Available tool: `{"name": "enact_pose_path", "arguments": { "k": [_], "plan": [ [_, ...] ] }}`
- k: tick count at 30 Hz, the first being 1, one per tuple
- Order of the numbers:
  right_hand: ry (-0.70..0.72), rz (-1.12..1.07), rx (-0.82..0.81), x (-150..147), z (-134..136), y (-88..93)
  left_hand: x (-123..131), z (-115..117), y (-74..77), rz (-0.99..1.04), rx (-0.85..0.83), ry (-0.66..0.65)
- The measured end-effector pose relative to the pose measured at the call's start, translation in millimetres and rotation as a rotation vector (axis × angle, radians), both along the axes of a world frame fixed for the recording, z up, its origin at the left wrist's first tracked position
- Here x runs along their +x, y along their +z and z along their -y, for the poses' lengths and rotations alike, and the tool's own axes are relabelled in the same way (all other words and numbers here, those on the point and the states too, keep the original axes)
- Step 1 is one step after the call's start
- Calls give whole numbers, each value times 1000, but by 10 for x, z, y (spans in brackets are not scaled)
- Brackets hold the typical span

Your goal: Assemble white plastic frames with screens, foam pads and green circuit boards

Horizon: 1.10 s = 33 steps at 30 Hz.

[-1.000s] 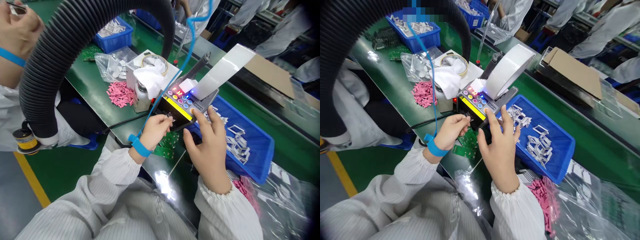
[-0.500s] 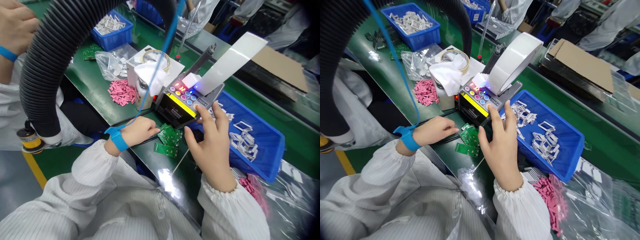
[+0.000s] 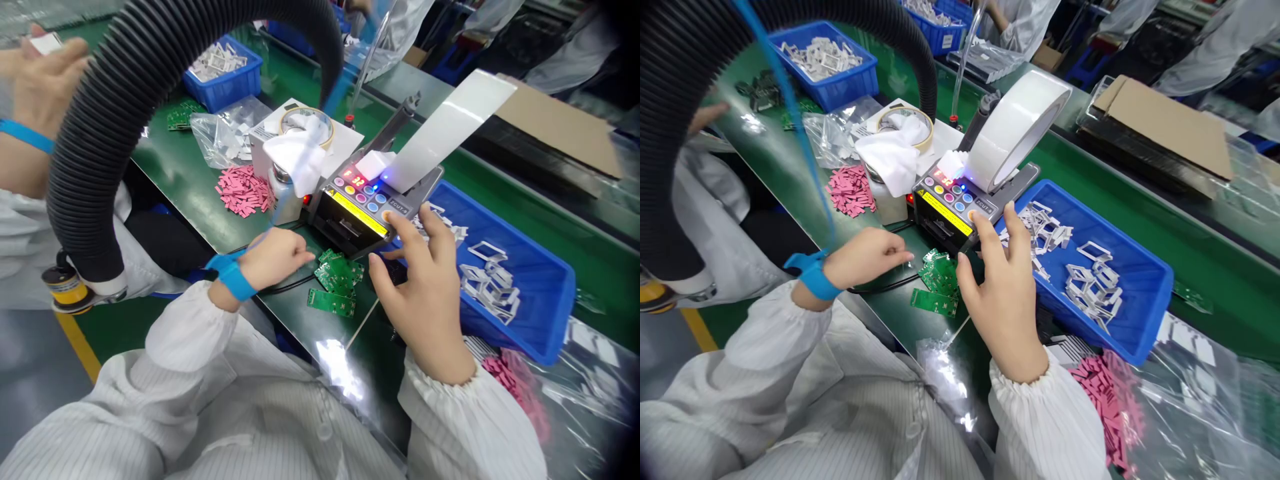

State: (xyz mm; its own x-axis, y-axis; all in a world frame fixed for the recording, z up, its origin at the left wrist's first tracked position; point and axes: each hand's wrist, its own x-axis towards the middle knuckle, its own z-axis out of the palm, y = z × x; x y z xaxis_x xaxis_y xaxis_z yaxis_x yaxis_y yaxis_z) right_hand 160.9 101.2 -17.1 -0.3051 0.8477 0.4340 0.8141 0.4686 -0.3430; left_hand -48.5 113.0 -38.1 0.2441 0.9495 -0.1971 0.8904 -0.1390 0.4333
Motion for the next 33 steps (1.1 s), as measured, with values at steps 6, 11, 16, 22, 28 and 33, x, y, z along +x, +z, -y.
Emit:
{"name": "enact_pose_path", "arguments": {
  "k": [6, 11, 16, 22, 28, 33],
  "plan": [
    [-9, -19, -9, 9, 4, -1, -179, -29, 2, 37, -112, 16],
    [-20, -4, 5, -21, 8, -1, -51, -46, -233, -228, -94, 125],
    [-31, -9, -22, -36, 9, 14, -50, 31, -247, -178, -4, 145],
    [-27, -29, -20, -37, 9, 9, -27, 158, -125, 245, 166, 146],
    [-53, -5, 2, -40, 12, -4, 364, 41, -38, 820, 193, 418],
    [-60, 46, 50, -38, 8, -26, 571, -98, -41, 1012, 180, 594]
  ]
}}
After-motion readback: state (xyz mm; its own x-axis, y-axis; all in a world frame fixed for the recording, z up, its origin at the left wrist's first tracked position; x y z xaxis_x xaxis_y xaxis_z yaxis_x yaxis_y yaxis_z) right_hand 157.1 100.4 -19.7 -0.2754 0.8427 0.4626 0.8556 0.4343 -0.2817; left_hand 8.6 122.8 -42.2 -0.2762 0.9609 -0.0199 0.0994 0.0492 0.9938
